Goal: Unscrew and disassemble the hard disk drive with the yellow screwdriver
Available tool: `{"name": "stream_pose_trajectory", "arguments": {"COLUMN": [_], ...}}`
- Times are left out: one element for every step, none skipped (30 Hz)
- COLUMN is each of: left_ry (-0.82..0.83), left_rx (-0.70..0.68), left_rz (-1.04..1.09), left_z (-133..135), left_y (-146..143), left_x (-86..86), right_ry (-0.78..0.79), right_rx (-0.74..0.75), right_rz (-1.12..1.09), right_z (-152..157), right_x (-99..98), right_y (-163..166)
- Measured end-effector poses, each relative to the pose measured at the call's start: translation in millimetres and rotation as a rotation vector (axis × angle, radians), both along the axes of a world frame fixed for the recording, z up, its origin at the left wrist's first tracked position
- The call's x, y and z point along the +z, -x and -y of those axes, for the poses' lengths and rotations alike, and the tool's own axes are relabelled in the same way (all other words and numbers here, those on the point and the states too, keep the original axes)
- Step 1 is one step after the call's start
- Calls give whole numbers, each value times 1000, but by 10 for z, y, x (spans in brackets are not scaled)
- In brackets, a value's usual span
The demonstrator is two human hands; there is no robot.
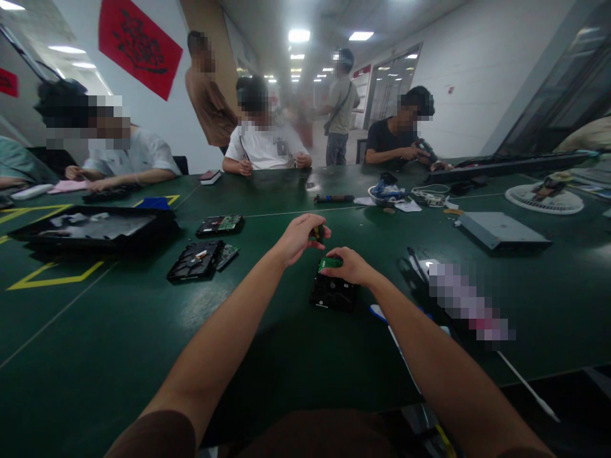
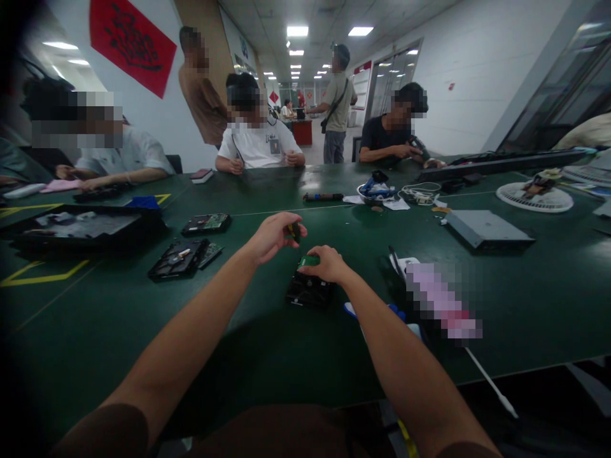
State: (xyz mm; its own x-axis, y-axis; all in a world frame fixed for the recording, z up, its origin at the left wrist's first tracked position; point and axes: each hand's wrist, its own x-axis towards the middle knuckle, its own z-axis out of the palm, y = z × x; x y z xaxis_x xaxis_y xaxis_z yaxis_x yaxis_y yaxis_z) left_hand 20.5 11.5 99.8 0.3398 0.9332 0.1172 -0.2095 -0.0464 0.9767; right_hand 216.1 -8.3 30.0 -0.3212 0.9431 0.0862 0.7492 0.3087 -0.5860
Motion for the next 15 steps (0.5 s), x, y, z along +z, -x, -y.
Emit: {"name": "stream_pose_trajectory", "arguments": {"left_ry": [10,10,-1,-21,-46,-71,-93,-106,-109,-101,-83,-59,-34,-12,2], "left_rx": [-4,-4,-1,9,26,46,64,76,80,75,62,48,35,24,16], "left_rz": [22,32,29,12,-13,-43,-73,-94,-105,-104,-91,-70,-45,-21,0], "left_z": [8,14,16,15,13,9,6,6,8,13,20,29,38,45,50], "left_y": [-9,-17,-23,-26,-25,-23,-19,-15,-13,-13,-16,-20,-27,-33,-39], "left_x": [2,4,7,10,14,18,23,28,32,36,38,38,37,35,32], "right_ry": [3,4,5,5,5,3,1,0,-1,-3,-4,-5,-5,-4,-2], "right_rx": [2,2,0,-2,-6,-11,-13,-15,-17,-18,-17,-15,-14,-13,-13], "right_rz": [-2,-3,-5,-5,-5,-4,-2,1,3,4,4,2,0,-2,-4], "right_z": [-1,-3,-4,-6,-7,-9,-9,-10,-10,-10,-10,-10,-10,-9,-9], "right_x": [0,-2,-4,-7,-9,-12,-14,-16,-17,-18,-19,-20,-21,-21,-20], "right_y": [1,2,3,4,3,3,1,-1,-3,-4,-5,-5,-4,-2,1]}}
